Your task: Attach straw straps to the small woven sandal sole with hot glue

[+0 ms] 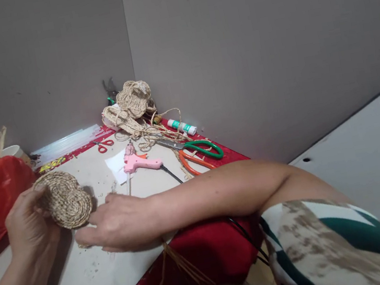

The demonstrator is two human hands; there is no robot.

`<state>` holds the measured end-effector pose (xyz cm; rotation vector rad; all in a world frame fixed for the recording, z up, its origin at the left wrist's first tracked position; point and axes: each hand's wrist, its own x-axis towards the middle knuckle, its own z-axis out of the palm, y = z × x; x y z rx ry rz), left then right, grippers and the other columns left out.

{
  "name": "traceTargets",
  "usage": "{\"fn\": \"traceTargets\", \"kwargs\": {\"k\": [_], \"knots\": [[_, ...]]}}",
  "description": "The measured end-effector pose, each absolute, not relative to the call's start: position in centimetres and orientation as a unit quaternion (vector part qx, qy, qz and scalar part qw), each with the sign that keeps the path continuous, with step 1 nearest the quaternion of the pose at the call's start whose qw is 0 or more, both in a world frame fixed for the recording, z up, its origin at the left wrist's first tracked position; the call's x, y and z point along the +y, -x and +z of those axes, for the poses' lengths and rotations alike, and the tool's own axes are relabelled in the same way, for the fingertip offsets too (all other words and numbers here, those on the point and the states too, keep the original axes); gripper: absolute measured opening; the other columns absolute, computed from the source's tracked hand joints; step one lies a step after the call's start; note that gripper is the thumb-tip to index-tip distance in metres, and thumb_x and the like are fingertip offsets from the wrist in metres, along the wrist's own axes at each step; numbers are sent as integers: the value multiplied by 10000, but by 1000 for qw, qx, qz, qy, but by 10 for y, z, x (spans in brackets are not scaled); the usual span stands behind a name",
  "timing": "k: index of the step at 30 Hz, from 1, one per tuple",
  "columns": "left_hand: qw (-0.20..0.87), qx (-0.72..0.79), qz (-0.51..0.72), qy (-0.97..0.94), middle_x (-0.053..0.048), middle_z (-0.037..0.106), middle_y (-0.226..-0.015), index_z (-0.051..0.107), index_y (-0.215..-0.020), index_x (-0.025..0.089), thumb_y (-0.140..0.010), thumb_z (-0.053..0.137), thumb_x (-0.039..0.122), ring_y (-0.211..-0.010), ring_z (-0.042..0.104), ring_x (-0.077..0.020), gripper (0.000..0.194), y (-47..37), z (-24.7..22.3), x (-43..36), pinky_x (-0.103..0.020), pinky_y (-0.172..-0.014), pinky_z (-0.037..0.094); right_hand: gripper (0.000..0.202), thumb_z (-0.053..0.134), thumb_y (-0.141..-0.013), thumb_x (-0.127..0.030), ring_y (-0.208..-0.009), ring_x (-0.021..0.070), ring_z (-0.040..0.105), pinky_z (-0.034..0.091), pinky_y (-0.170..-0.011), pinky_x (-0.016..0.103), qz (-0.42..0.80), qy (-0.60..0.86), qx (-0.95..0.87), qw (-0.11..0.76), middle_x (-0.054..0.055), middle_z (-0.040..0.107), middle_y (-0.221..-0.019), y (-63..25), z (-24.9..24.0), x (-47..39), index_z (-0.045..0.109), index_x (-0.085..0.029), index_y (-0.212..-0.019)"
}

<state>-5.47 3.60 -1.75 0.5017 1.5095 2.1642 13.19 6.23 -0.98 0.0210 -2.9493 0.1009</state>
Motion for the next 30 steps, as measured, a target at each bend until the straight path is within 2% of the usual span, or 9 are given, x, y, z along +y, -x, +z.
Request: {"fn": "traceTargets", "kwargs": {"k": [3, 5, 7, 11, 14, 19, 23, 30], "knots": [[233, 539, 788, -185, 49, 624, -621, 650, -642, 148, -491, 748, 153, -584, 513, -82, 180, 52, -15, 35, -199, -528, 338, 244, 402, -946, -142, -651, 160, 516, 357, -603, 326, -32, -62, -993, 96, 31, 591, -761, -117, -24, 62, 548, -148, -1141], [244, 538, 785, -186, 51, 615, -606, 651, -639, 149, -486, 744, 159, -580, 515, -85, 179, 50, -15, 34, -204, -540, 360, 225, 395, -947, -129, -671, 157, 525, 371, -594, 314, -27, -79, -991, 100, 52, 602, -791, -115, -21, 66, 573, -125, -1083], [256, 541, 779, -188, 56, 598, -581, 653, -636, 151, -480, 743, 162, -560, 499, -83, 180, 49, -15, 34, -204, -525, 357, 208, 421, -939, -144, -734, 158, 550, 416, -635, 303, 24, -63, -989, 128, 80, 628, -865, -117, -12, 73, 586, -108, -1061], [274, 547, 766, -195, 57, 605, -596, 652, -639, 161, -475, 753, 167, -552, 483, -78, 193, 48, -15, 33, -195, -501, 339, 218, 430, -938, -146, -865, 134, 579, 455, -779, 263, 157, -3, -952, 264, 98, 664, -960, -126, 14, 91, 598, -91, -1065], [291, 554, 752, -206, 54, 603, -599, 648, -631, 158, -469, 761, 171, -567, 484, -76, 198, 46, -14, 32, -184, -500, 329, 147, 482, -899, -125, -750, 109, 554, 422, -717, 240, 179, 47, -935, 302, 52, 664, -850, -129, 32, 108, 623, -96, -929], [324, 561, 727, -226, 47, 612, -612, 667, -656, 158, -476, 773, 171, -571, 495, -79, 209, 42, -13, 30, -184, -521, 358, 95, 521, -829, -73, -644, 90, 448, 334, -645, 231, 154, 93, -956, 231, -4, 581, -710, -122, 51, 122, 603, -113, -800], [351, 567, 706, -240, 35, 623, -616, 674, -656, 159, -487, 778, 175, -576, 521, -95, 199, 38, -15, 29, -200, -535, 387, 142, 481, -821, -39, -667, 98, 441, 314, -659, 242, 118, 99, -974, 165, 8, 570, -731, -111, 60, 120, 593, -121, -790], [372, 566, 688, -262, 20, 652, -664, 677, -676, 161, -527, 777, 193, -606, 553, -109, 182, 35, -15, 27, -211, -553, 411, 124, 462, -852, -106, -730, 124, 475, 329, -677, 260, 61, 114, -987, 94, 19, 562, -780, -103, 69, 113, 581, -142, -842]]}}
